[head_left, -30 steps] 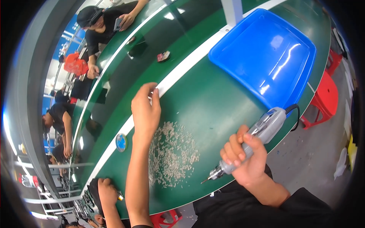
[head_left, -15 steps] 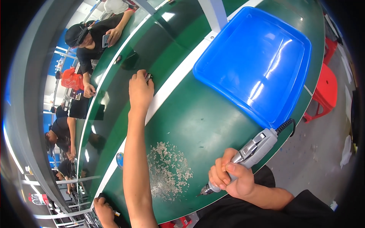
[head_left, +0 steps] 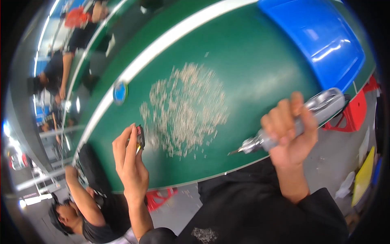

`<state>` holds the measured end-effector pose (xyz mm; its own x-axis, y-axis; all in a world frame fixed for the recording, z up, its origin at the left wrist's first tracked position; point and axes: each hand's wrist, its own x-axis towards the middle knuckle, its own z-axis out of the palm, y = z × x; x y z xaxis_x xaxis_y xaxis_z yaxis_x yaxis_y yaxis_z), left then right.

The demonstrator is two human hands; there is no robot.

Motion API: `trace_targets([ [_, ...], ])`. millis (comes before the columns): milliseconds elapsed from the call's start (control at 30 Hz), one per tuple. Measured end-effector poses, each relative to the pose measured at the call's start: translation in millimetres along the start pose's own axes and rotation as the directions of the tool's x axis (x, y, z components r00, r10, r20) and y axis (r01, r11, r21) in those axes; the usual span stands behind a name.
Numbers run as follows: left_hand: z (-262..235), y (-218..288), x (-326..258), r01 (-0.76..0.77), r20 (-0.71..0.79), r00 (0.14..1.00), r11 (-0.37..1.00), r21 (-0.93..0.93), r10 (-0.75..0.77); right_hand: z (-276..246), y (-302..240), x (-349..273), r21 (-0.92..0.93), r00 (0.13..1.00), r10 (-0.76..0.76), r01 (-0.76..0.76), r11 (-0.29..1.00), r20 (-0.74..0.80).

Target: Using an electric screwdriver to fasten screws into small electronic components at an assembly line workbench.

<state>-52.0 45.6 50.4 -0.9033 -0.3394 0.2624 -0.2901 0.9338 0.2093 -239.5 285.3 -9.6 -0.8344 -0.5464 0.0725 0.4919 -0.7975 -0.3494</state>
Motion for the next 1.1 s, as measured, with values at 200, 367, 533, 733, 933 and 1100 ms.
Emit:
trace_targets([
  [200, 6.2, 22.8, -91.8, 0.038, 0.058, 0.998, 0.999, -0.017, -0.037, 13.2, 19.7, -19.3, 0.079, 0.997, 0.082, -0.082, 0.993, 0.0],
  [367, 25.8, 32.3, -103.9, -0.042, 0.006, 0.999, 0.98, -0.194, 0.043, 27.1, 44.1, -61.8, -0.072, 0.95, 0.311, -0.31, 0.948, 0.004],
  [533, 26.3, 44.8, -89.6, -0.115, 0.061, 0.99, 0.976, -0.187, 0.128, 33.5, 75.7, -98.7, -0.133, 0.867, 0.494, -0.497, 0.857, -0.056],
  [733, 42.6, 54.8, -82.5, -0.269, -0.094, 0.961, 0.957, -0.113, 0.259, 31.7, 95.5, -121.3, -0.172, 0.851, 0.507, -0.524, 0.834, -0.134],
  [933, 50.8, 66.1, -79.9, -0.342, -0.185, 0.925, 0.939, -0.03, 0.331, 28.7, 85.1, -118.2, -0.115, 0.865, 0.473, -0.494, 0.862, -0.166],
  [1100, 48.5, 70.2, -81.0, -0.325, -0.18, 0.933, 0.944, -0.056, 0.311, 32.0, 76.9, -113.9, -0.169, 0.845, 0.509, -0.532, 0.829, -0.164],
])
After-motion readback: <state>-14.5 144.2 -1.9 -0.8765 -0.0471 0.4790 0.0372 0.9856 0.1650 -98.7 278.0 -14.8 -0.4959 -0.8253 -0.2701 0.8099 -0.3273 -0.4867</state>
